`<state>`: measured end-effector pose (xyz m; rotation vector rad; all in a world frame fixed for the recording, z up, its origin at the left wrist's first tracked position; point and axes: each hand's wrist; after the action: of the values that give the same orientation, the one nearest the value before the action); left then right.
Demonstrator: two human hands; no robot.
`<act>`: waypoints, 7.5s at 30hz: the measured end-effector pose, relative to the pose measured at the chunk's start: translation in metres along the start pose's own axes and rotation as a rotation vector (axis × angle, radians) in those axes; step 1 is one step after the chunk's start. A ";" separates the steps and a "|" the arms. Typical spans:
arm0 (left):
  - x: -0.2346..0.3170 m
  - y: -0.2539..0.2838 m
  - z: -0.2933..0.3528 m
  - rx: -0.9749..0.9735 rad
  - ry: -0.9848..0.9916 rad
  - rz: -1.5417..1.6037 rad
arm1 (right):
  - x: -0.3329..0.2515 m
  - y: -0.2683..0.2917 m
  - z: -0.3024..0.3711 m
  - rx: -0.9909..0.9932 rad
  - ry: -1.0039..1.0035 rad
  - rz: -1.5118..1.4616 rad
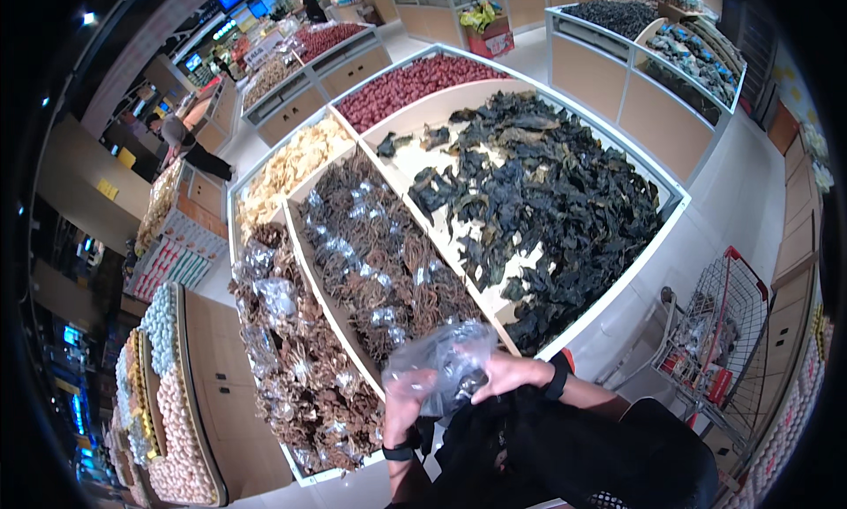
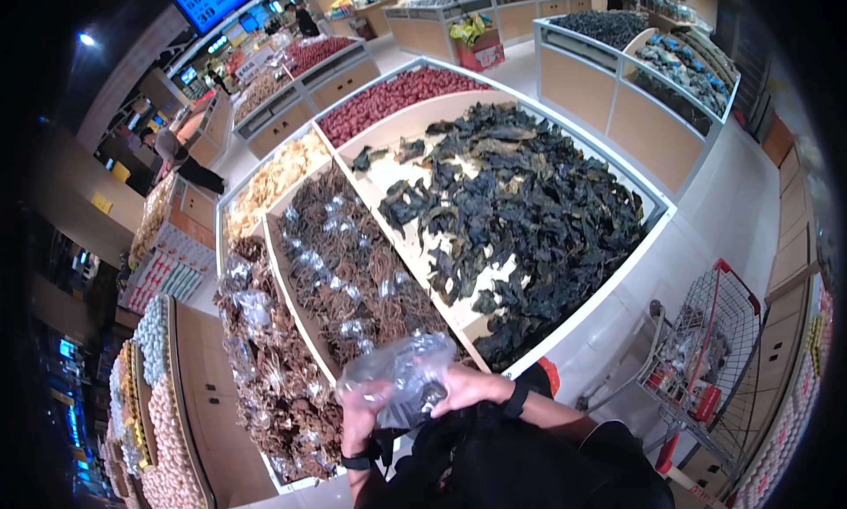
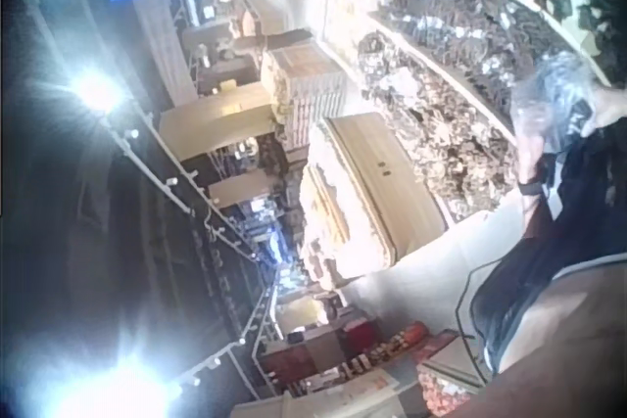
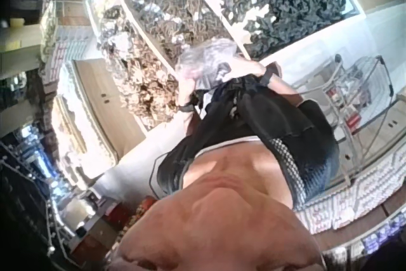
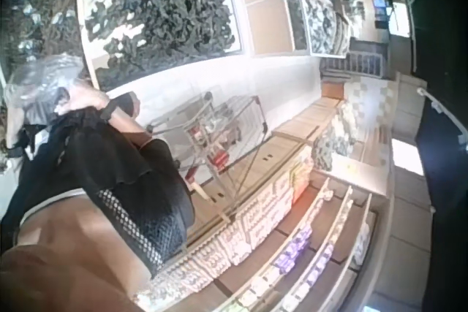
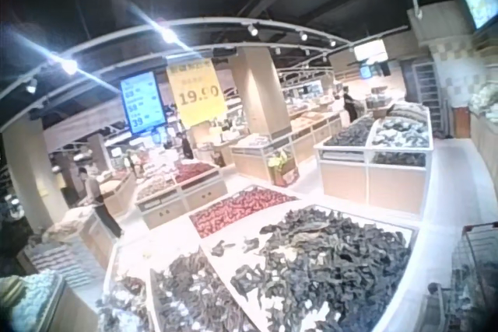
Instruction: The recorder is picking various dried goods like mushrooms and kelp from bins, putting them in plastic bags, and loading them into a shopping cart.
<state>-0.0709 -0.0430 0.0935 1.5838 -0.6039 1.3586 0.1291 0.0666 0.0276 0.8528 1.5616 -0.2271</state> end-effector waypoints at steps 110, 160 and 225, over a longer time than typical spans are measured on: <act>-0.011 -0.081 -0.020 -0.854 0.792 1.237 | -0.094 0.042 -0.006 -0.104 -0.214 -0.450; 0.024 -0.068 -0.005 -0.422 0.843 1.076 | -0.045 0.034 0.013 0.467 0.040 0.195; 0.016 -0.076 0.045 -0.507 0.277 0.970 | -0.058 -0.017 0.023 0.898 0.001 0.243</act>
<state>0.0181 -0.0452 0.0862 0.6481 -1.5098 1.8527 0.1328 0.0191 0.0705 1.7184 1.3151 -0.7804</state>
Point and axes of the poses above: each hand's wrist, its own z-axis away from the middle knuckle, its own y-axis out of the back of the hand, x = y × z, and after that the axes turned 14 degrees about x, right-handed
